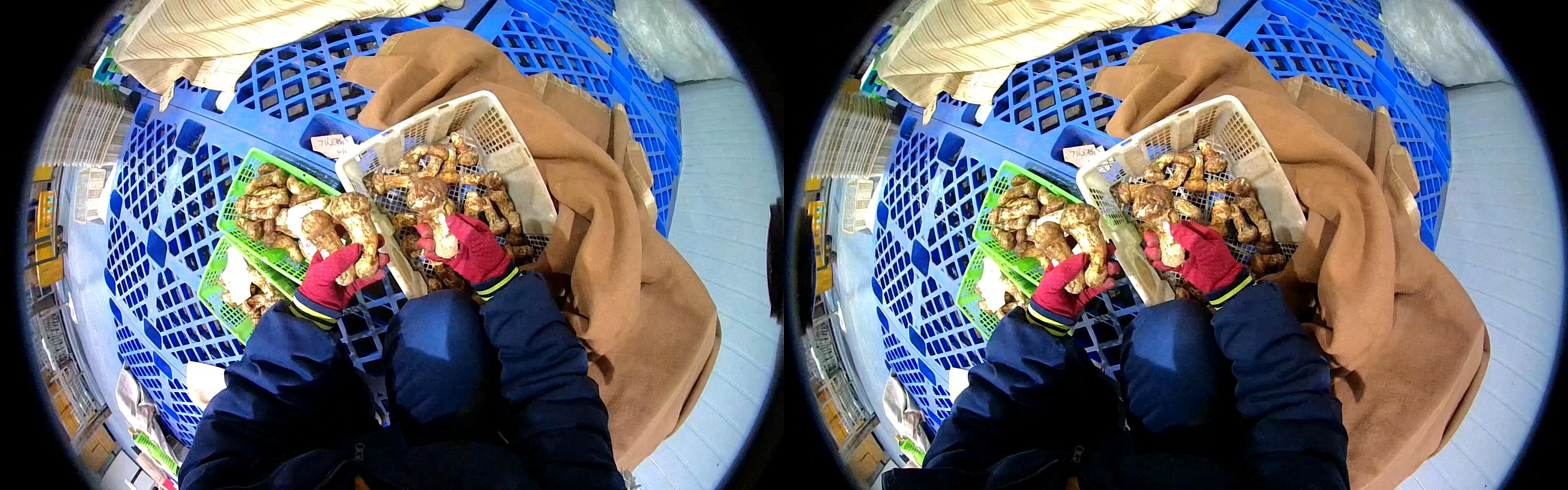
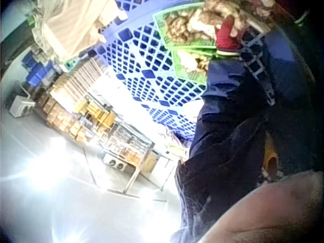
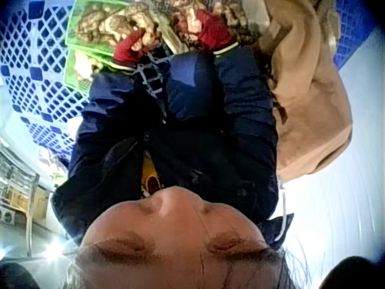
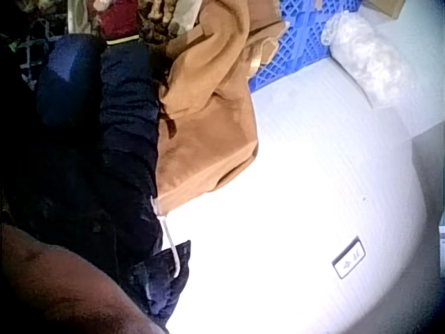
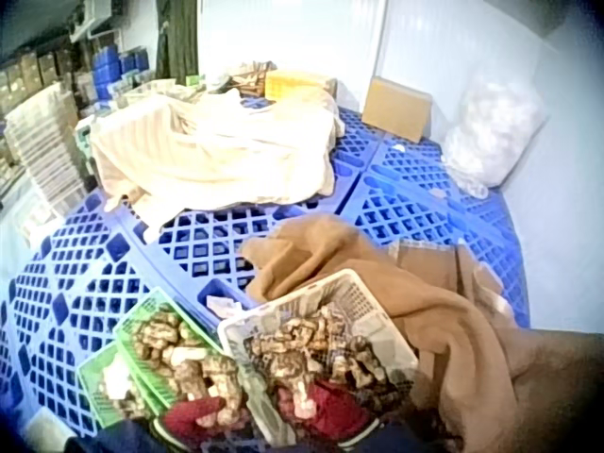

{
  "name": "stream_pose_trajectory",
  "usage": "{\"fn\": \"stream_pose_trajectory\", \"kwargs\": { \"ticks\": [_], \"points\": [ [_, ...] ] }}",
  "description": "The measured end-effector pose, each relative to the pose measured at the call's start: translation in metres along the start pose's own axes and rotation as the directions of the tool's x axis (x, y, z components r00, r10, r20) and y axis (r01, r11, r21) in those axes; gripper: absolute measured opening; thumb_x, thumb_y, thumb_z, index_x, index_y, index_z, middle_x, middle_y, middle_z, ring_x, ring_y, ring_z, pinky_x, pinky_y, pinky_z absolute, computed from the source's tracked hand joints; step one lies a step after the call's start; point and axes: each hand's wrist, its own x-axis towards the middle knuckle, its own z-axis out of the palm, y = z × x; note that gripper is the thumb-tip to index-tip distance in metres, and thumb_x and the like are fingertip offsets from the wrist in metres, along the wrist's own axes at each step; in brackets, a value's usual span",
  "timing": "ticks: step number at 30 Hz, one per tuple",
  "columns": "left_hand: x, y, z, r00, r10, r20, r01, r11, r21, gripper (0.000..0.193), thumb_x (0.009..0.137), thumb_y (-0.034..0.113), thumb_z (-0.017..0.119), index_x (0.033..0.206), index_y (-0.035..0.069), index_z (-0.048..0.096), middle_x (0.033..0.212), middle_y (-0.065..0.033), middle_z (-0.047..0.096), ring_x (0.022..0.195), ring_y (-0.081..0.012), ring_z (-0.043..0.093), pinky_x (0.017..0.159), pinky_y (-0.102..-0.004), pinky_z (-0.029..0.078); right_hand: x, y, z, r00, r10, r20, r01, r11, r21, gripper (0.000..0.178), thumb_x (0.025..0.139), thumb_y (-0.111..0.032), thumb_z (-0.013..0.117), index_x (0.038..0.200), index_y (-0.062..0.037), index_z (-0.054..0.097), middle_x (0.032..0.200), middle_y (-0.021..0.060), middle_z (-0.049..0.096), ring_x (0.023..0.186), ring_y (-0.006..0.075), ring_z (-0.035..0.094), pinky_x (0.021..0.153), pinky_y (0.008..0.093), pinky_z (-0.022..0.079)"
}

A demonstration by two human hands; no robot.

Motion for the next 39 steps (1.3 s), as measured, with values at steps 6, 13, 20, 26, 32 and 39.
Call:
{"fn": "stream_pose_trajectory", "kwargs": {
  "ticks": [6,13,20,26,32,39],
  "points": [
    [0.001,-0.002,-0.003,0.999,0.012,0.035,-0.012,1.000,-0.007,0.049,0.084,0.019,0.055,0.126,0.002,0.038,0.116,-0.0165,0.053,0.097,-0.0288,0.058,0.079,-0.0387,0.052,0.000,0.005,-0.006,0.989,-0.057,0.139,0.051,0.998,0.047,0.047,0.088,-0.031,0.048,0.123,0.0000,0.042,0.114,0.0145,0.055,0.097,0.0260,0.058,0.084,0.0382,0.048],
    [0.000,-0.001,0.000,1.000,-0.004,0.019,0.005,1.000,-0.019,0.047,0.084,0.019,0.055,0.125,0.002,0.039,0.115,-0.0167,0.053,0.096,-0.0283,0.058,0.078,-0.0383,0.053,0.006,0.003,-0.007,0.938,0.010,0.346,-0.155,0.906,0.393,0.060,0.082,-0.039,0.053,0.124,0.0011,0.039,0.099,0.0096,0.053,0.082,0.0186,0.052,0.066,0.0287,0.047],
    [0.000,0.000,0.004,1.000,0.004,0.026,-0.004,1.000,-0.011,0.048,0.083,0.018,0.056,0.125,0.001,0.039,0.114,-0.0171,0.054,0.096,-0.0285,0.059,0.077,-0.0385,0.053,0.005,0.003,-0.008,0.929,0.060,0.366,-0.215,0.891,0.400,0.066,0.078,-0.044,0.055,0.122,0.0029,0.041,0.092,0.0067,0.050,0.076,0.0167,0.049,0.063,0.0270,0.045],
    [-0.001,0.000,0.004,1.000,0.001,0.025,0.000,1.000,-0.018,0.048,0.083,0.017,0.056,0.124,0.001,0.039,0.114,-0.0176,0.054,0.095,-0.0289,0.059,0.078,-0.0388,0.053,0.006,0.005,-0.010,0.918,0.075,0.388,-0.256,0.862,0.438,0.066,0.078,-0.045,0.055,0.122,0.0030,0.041,0.091,0.0067,0.050,0.075,0.0172,0.048,0.063,0.0271,0.044],
    [-0.001,0.000,0.005,1.000,-0.001,0.023,0.001,1.000,-0.019,0.048,0.082,0.017,0.057,0.125,0.001,0.039,0.114,-0.0176,0.054,0.096,-0.0291,0.059,0.077,-0.0390,0.053,0.008,0.005,-0.015,0.877,0.074,0.476,-0.341,0.793,0.505,0.066,0.079,-0.045,0.053,0.121,0.0036,0.042,0.092,0.0081,0.051,0.075,0.0181,0.049,0.064,0.0294,0.044],
    [-0.005,0.001,0.009,1.000,0.014,0.015,-0.013,1.000,-0.003,0.048,0.082,0.016,0.057,0.125,0.001,0.039,0.114,-0.0177,0.054,0.096,-0.0292,0.059,0.077,-0.0392,0.053,0.004,0.005,-0.015,0.864,0.080,0.498,-0.340,0.821,0.459,0.069,0.081,-0.047,0.051,0.126,0.0034,0.037,0.084,0.0065,0.052,0.067,0.0167,0.047,0.058,0.0277,0.041]
  ]
}}
